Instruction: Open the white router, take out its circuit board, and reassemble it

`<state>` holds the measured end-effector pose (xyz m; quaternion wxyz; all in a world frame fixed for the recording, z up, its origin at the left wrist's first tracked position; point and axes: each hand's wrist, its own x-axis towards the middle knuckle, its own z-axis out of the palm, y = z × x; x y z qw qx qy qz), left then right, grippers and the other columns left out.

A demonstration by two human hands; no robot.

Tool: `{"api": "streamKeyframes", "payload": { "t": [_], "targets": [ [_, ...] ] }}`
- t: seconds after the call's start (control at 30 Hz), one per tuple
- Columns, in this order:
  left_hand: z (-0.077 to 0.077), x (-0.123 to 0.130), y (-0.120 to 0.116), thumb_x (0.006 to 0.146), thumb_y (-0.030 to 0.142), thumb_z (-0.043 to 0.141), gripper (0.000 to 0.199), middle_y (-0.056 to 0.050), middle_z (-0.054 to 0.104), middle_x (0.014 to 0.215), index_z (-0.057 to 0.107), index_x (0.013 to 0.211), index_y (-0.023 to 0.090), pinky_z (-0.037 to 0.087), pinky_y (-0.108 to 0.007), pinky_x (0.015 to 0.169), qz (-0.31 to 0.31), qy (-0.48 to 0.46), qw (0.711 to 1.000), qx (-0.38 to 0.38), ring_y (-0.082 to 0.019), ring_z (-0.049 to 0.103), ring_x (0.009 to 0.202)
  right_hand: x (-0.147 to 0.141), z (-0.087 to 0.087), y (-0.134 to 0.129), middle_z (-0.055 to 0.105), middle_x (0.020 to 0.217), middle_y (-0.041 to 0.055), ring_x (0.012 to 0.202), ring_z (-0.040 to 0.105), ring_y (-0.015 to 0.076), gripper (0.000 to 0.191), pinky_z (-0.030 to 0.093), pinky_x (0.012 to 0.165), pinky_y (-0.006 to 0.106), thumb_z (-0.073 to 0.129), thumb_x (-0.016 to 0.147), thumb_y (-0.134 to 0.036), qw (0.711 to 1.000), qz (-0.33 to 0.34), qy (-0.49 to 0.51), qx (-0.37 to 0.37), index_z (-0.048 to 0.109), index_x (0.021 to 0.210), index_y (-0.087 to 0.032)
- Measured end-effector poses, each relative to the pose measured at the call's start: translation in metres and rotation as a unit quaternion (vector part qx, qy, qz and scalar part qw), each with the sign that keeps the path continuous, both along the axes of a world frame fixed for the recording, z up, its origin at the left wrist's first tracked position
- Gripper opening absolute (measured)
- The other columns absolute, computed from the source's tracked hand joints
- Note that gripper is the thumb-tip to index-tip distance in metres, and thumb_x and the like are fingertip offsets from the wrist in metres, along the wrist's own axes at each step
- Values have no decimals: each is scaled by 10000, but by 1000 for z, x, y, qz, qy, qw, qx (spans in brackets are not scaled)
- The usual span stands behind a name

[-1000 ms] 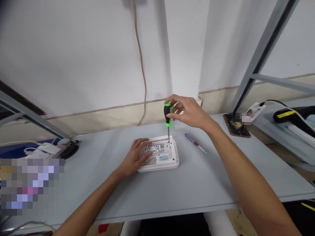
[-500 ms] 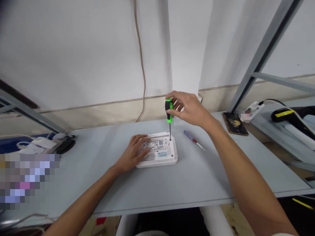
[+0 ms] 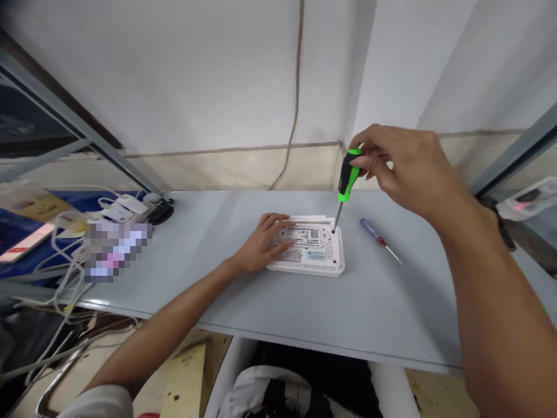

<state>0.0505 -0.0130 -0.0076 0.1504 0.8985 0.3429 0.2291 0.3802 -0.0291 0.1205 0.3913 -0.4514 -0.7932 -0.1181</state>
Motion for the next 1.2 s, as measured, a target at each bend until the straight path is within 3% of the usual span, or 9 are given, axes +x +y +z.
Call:
{"api": "streamKeyframes", "payload": {
  "t": [0.17,0.33,0.5,0.6,0.7,0.77,0.9,1.0,1.2],
  "targets": [
    [0,0,-1,1036,443,566,400,-135,558,1448,596,1368,222,436,-567,1181,3,-3,1000,-9,-316,437,1367,6,-2,3,766,804,23,700,731,188,160,485,640,302,603,937,-143,997,-22,-58,38,699,1031,-231],
    [4,1,-1,1039,421,562,385,-138,558,1439,593,1361,212,433,-565,1181,4,-1,1000,-1,-314,442,1354,-8,1,0,772,981,81,750,720,225,126,516,705,362,655,981,-347,998,27,-52,11,704,997,-232],
    [8,0,1,1044,410,555,370,-128,563,1431,593,1364,227,442,-565,1175,-1,-1,1000,0,-311,453,1346,-20,4,-3,780,1214,27,1094,741,266,208,563,906,415,575,1023,-386,993,84,36,-70,748,1097,-298],
    [9,-1,2,1043,400,562,362,-116,560,1433,592,1367,240,445,-560,1173,4,-1,1000,-4,-308,448,1355,-21,3,-2,805,1083,10,954,760,250,204,577,826,403,637,981,-456,987,76,70,-123,761,1000,-295],
    [8,-1,3,1051,402,552,378,-113,550,1443,575,1391,242,443,-550,1177,4,3,1000,-9,-303,434,1369,-20,3,-1,778,889,16,784,718,237,289,564,763,407,724,905,-536,990,29,72,-117,715,807,-264],
    [8,-1,4,1055,403,547,376,-111,548,1444,571,1394,241,433,-550,1185,5,3,1000,-11,-299,427,1376,-20,5,-2,772,946,33,827,711,243,300,565,776,414,704,918,-547,991,25,86,-103,712,834,-259],
    [10,-1,5,1060,408,539,359,-111,552,1437,574,1377,243,422,-563,1190,8,3,1000,-13,-299,427,1372,-21,11,-7,770,1182,23,1031,719,252,220,572,838,397,637,980,-473,973,108,141,-147,747,1054,-298],
    [11,-1,6,1060,407,537,356,-110,552,1435,569,1380,254,426,-579,1183,2,6,1000,-11,-307,429,1370,-27,11,-7,783,1129,20,999,717,247,217,557,822,389,614,997,-459,969,132,132,-163,764,1015,-302],
    [10,-1,7,1055,415,542,362,-109,553,1437,566,1382,262,432,-594,1176,0,3,1000,-6,-313,439,1364,-34,1,2,718,794,16,724,664,214,427,495,706,361,691,907,-645,989,-28,120,-84,739,1100,-267]
  ]
}}
